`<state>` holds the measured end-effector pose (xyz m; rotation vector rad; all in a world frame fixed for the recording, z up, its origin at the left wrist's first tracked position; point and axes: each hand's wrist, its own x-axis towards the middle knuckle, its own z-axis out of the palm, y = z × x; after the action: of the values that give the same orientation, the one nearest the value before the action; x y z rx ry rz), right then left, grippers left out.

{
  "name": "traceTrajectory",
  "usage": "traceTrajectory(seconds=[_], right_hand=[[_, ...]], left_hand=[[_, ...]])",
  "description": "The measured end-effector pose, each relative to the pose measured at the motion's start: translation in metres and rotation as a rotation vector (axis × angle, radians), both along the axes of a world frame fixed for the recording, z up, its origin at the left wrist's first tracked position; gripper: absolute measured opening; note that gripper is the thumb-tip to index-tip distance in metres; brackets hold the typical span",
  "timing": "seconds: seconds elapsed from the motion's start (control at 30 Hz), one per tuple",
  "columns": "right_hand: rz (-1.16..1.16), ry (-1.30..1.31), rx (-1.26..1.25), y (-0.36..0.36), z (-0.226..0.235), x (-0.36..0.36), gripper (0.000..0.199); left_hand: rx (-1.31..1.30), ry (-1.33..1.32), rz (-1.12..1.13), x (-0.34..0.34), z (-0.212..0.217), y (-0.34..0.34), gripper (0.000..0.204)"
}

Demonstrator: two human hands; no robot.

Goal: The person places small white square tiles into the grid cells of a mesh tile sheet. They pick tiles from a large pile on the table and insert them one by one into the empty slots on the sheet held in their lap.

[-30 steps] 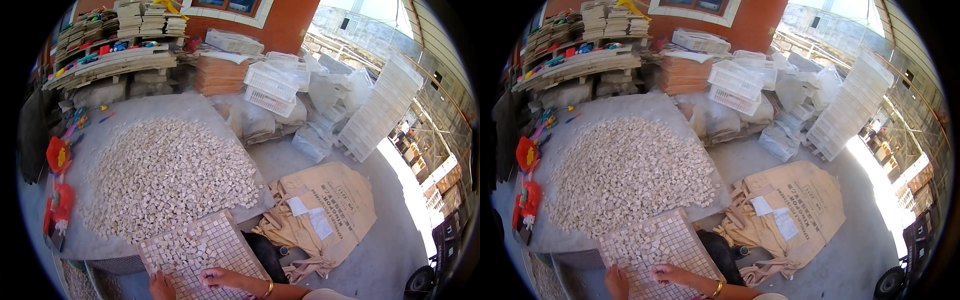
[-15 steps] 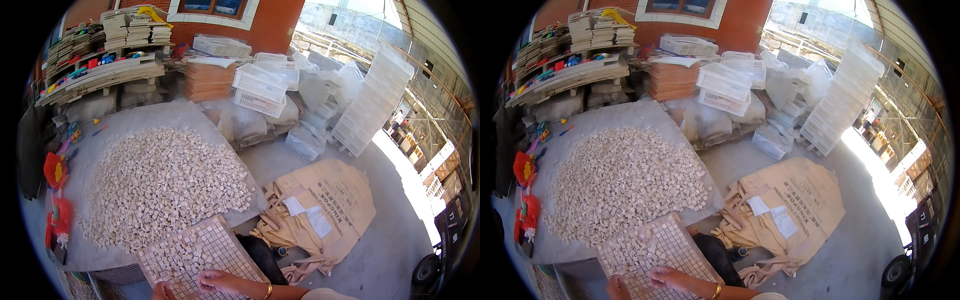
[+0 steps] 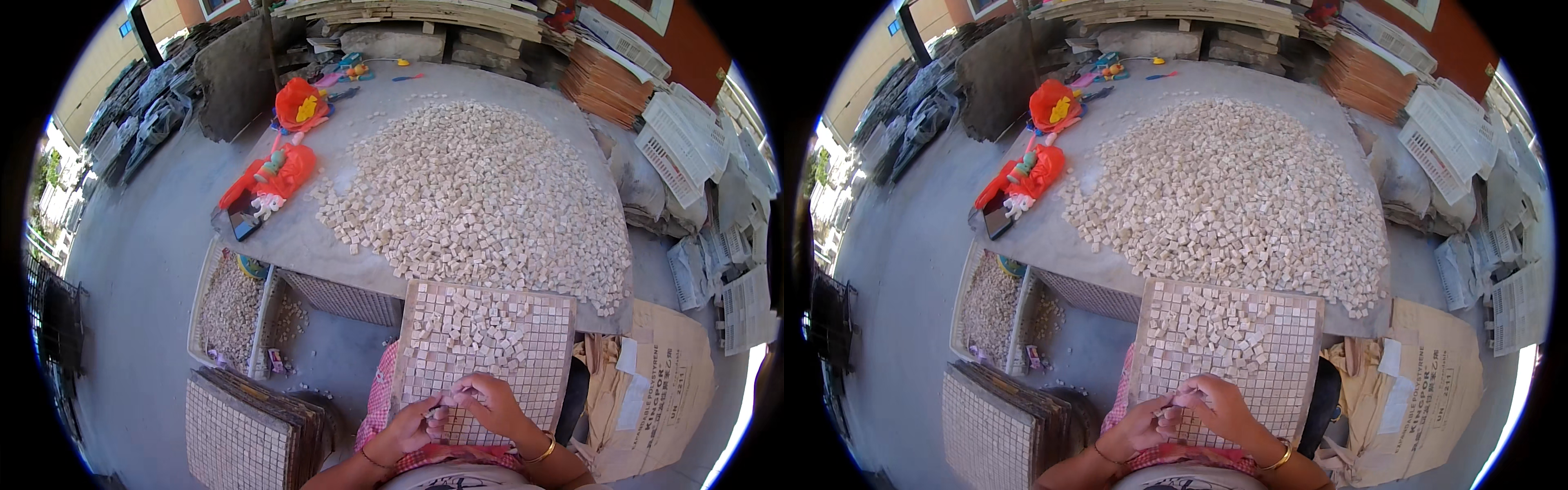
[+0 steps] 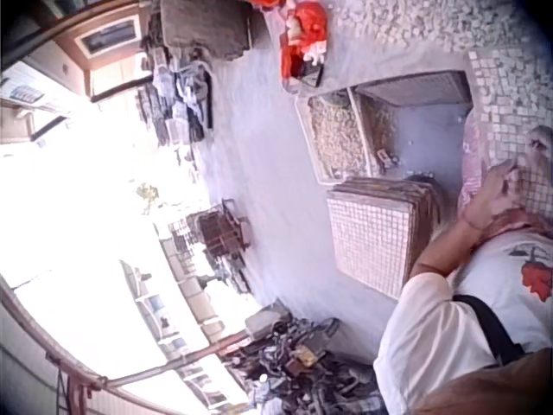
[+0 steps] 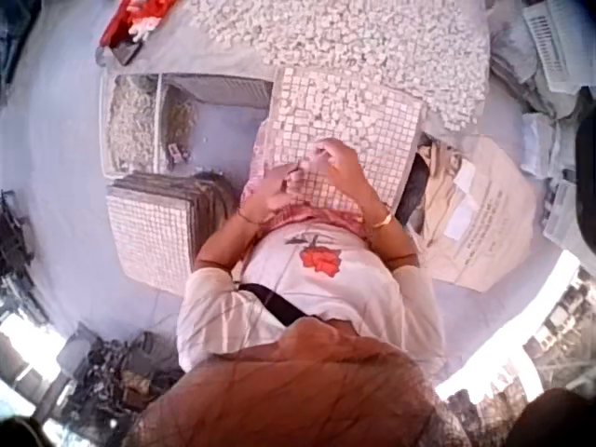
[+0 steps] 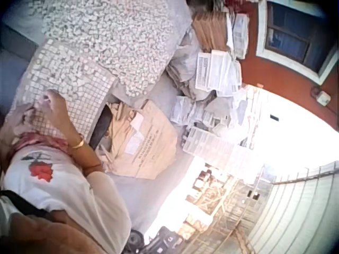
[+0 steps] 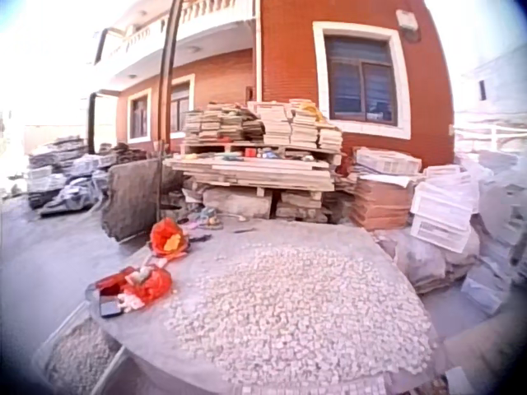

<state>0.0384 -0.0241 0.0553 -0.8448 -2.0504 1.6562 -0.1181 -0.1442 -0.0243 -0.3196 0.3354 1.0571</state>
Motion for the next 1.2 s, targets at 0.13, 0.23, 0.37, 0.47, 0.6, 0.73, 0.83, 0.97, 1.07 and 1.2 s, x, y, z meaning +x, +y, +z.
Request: traceTrajectory(seconds=[0.13, 0.23, 0.37, 0.47, 0.6, 0.73, 0.83, 0.97, 1.07, 1.2], right_hand=[[0.028, -0.118, 0.367, 0.030, -0.017, -0.025, 0.022], [0.034, -0.171, 0.560, 0.046, -0.020, -0.053, 0.024], [0.077, -0.241, 0.721, 0.059, -0.031, -0.083, 0.025], [0.183, -0.315, 0.809, 0.066, -0.044, -0.089, 0.020], [0.128, -0.354, 0.604, 0.060, -0.031, -0.088, 0.010], [0.077, -0.374, 0.428, 0.052, -0.027, -0.075, 0.009], [0.046, -0.391, 0.525, 0.042, -0.040, -0.069, 0.009], [-0.029, -0.452, 0.666, 0.033, -0.044, -0.070, 0.008], [-0.078, -0.470, 0.754, 0.028, -0.048, -0.071, 0.008], [-0.019, -0.391, 0.677, 0.032, -0.052, -0.062, 0.010]], left_hand=[[0.036, 0.372, 0.114, -0.019, 0.020, 0.001, 0.024], [-0.032, 0.776, 0.160, -0.038, 0.034, 0.016, 0.018], [0.094, 1.450, 0.225, -0.059, 0.024, 0.033, 0.014], [0.251, 1.907, 0.227, -0.065, 0.014, 0.042, 0.016], [0.411, 2.160, 0.164, -0.072, 0.008, 0.050, 0.022], [0.499, 2.267, 0.070, -0.073, -0.001, 0.054, 0.024], [0.468, 2.233, 0.003, -0.075, 0.003, 0.057, 0.023], [0.522, 2.180, 0.091, -0.075, 0.003, 0.055, 0.021], [0.509, 2.205, 0.061, -0.073, 0.001, 0.049, 0.020], [0.512, 2.213, 0.016, -0.070, -0.001, 0.047, 0.020]])
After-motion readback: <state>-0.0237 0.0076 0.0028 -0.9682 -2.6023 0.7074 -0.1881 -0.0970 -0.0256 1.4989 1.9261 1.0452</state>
